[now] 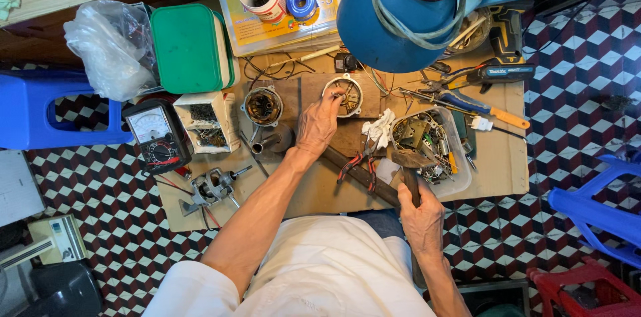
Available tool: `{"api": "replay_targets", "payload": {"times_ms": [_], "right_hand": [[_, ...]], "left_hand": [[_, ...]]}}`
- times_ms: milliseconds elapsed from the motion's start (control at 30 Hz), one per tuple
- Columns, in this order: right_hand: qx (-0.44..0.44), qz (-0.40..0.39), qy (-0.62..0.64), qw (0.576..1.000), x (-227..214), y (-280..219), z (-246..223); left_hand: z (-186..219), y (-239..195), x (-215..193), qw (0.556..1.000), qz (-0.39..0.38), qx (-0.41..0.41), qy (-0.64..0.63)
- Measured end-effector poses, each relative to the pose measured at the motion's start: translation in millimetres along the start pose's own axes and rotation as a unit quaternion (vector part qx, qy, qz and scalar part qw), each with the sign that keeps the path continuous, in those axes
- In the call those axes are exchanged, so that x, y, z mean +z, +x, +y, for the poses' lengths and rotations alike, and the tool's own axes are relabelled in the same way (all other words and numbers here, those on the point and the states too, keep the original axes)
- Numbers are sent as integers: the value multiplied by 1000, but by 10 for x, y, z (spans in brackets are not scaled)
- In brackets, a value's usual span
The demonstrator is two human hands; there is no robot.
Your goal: The person disassembles a small electrical motor, uses a hammer and metal bar to tap and adjust internal components, and then uses a cordless drill to fasten parts. The person handles the motor housing, rotor, and various tools on a cluttered workbench.
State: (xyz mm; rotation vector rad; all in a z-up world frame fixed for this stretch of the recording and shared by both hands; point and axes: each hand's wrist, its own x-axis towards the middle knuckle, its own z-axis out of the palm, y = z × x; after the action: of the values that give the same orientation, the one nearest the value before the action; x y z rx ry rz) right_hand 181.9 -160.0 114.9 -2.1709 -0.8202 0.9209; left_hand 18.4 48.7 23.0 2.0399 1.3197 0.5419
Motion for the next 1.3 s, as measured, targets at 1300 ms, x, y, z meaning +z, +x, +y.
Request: {"api": "replay_targets", "payload": {"times_ms": [1300], "right_hand": [[43,70,-18,996,26,-83,374]], "left_hand": [[161,-576,79,991,-132,0,-34]]}}
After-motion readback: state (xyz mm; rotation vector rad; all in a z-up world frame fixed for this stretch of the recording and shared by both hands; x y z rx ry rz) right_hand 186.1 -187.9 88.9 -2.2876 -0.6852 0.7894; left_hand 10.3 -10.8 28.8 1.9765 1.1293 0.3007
